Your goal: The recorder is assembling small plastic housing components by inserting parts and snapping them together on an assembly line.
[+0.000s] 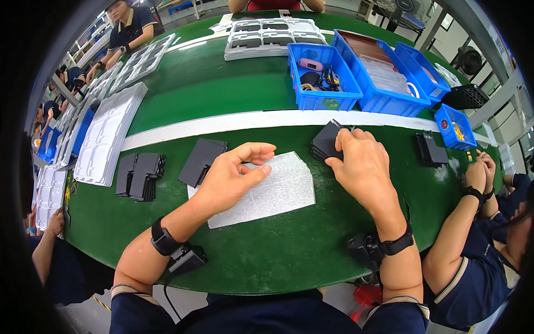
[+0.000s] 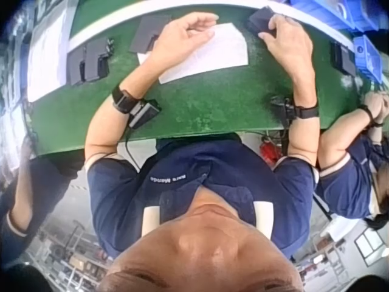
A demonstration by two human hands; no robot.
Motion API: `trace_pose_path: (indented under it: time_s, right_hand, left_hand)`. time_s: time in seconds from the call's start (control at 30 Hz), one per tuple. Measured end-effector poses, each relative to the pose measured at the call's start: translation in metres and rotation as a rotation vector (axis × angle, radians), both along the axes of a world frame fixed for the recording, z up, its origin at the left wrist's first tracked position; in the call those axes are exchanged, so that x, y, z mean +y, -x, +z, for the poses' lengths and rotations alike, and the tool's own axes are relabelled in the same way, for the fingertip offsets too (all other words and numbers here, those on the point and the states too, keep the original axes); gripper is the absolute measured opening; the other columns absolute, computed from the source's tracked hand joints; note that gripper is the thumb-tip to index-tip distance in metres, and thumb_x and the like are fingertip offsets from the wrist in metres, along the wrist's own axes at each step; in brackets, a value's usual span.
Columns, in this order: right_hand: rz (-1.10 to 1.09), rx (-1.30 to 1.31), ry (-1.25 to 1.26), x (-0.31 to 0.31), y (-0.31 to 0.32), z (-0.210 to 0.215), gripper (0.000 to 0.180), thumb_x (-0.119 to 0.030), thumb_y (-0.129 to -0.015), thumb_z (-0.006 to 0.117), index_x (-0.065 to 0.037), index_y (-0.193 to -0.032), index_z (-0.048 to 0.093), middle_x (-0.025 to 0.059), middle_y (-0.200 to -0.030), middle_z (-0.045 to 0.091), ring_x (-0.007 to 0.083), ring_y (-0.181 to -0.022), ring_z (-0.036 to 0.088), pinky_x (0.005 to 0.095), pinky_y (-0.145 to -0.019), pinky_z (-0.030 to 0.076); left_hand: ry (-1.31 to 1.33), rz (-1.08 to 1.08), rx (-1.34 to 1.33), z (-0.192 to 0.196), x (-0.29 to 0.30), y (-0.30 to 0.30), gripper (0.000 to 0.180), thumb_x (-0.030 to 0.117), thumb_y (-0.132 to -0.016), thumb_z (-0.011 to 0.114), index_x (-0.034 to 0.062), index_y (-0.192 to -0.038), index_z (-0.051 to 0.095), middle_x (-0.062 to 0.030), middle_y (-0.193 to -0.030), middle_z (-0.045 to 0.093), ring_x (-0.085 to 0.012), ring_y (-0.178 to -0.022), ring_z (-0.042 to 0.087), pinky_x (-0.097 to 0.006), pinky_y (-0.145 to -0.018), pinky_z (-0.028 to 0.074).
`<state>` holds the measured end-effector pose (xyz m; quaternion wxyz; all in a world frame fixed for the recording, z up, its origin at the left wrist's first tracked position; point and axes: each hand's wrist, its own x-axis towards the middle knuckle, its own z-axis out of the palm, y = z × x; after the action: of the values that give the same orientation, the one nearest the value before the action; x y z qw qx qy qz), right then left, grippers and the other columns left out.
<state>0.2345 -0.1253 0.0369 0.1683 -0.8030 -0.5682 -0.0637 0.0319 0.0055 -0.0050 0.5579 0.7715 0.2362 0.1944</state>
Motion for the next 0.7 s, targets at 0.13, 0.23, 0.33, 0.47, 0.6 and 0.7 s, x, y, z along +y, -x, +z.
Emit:
trace_pose_path:
  time_s: [0.13, 0.23, 0.33, 0.47, 0.6, 0.7]
  right_hand:
    - [-0.008, -0.078, 0.016, -0.0008, 0.0053, 0.0019, 0.028, -0.012, -0.066, 0.08, -0.004, -0.081, 0.057, 0.0121, -0.08, 0.059, 0.0318, -0.082, 0.059, 0.0434, -0.069, 0.047]
    - [0.019, -0.121, -0.001, 0.0001, 0.0063, -0.0023, 0.027, -0.012, -0.067, 0.079, -0.004, -0.081, 0.057, 0.0114, -0.08, 0.058, 0.0314, -0.081, 0.059, 0.0432, -0.069, 0.046]
    - [0.018, -0.107, -0.01, -0.0012, 0.0036, -0.0026, 0.027, -0.011, -0.067, 0.079, -0.004, -0.081, 0.057, 0.0113, -0.08, 0.058, 0.031, -0.081, 0.058, 0.0428, -0.068, 0.046]
    - [0.004, -0.044, -0.044, -0.0008, 0.004, -0.0015, 0.027, -0.011, -0.066, 0.079, -0.004, -0.081, 0.057, 0.0116, -0.08, 0.057, 0.0304, -0.081, 0.058, 0.0421, -0.068, 0.045]
    - [-0.006, -0.084, -0.025, -0.0005, 0.0059, -0.0003, 0.028, -0.011, -0.066, 0.079, -0.004, -0.081, 0.056, 0.0118, -0.082, 0.056, 0.0306, -0.082, 0.058, 0.0422, -0.069, 0.045]
    - [-0.012, -0.102, -0.01, -0.0014, 0.0066, 0.0008, 0.028, -0.01, -0.066, 0.079, -0.003, -0.081, 0.056, 0.0119, -0.085, 0.056, 0.0307, -0.083, 0.058, 0.0422, -0.069, 0.045]
  left_hand:
    - [0.058, 0.014, -0.003, 0.0009, -0.0007, -0.0007, 0.038, 0.013, -0.09, 0.062, 0.0025, -0.125, 0.056, -0.0104, -0.117, 0.063, -0.0121, -0.104, 0.058, -0.025, -0.081, 0.048]
    - [0.079, 0.026, -0.006, -0.0007, 0.0002, 0.0005, 0.036, 0.011, -0.09, 0.062, 0.0023, -0.125, 0.057, -0.0097, -0.116, 0.063, -0.0115, -0.103, 0.058, -0.024, -0.081, 0.048]
    - [0.097, 0.026, -0.005, 0.0004, 0.0002, -0.0004, 0.036, 0.011, -0.09, 0.062, 0.0023, -0.125, 0.057, -0.0094, -0.115, 0.063, -0.0114, -0.104, 0.058, -0.024, -0.082, 0.048]
    - [0.103, 0.021, -0.01, -0.001, 0.0011, -0.0013, 0.035, 0.011, -0.091, 0.061, 0.0022, -0.125, 0.057, -0.0093, -0.115, 0.063, -0.0117, -0.104, 0.058, -0.025, -0.083, 0.048]
    - [0.107, 0.02, -0.012, -0.0008, 0.0011, -0.0003, 0.035, 0.01, -0.091, 0.061, 0.0021, -0.124, 0.057, -0.0093, -0.116, 0.063, -0.012, -0.105, 0.058, -0.025, -0.085, 0.048]
    - [0.118, 0.019, -0.02, -0.0012, 0.0008, -0.0009, 0.033, 0.01, -0.091, 0.061, 0.0019, -0.123, 0.057, -0.009, -0.116, 0.063, -0.0121, -0.105, 0.058, -0.025, -0.085, 0.048]
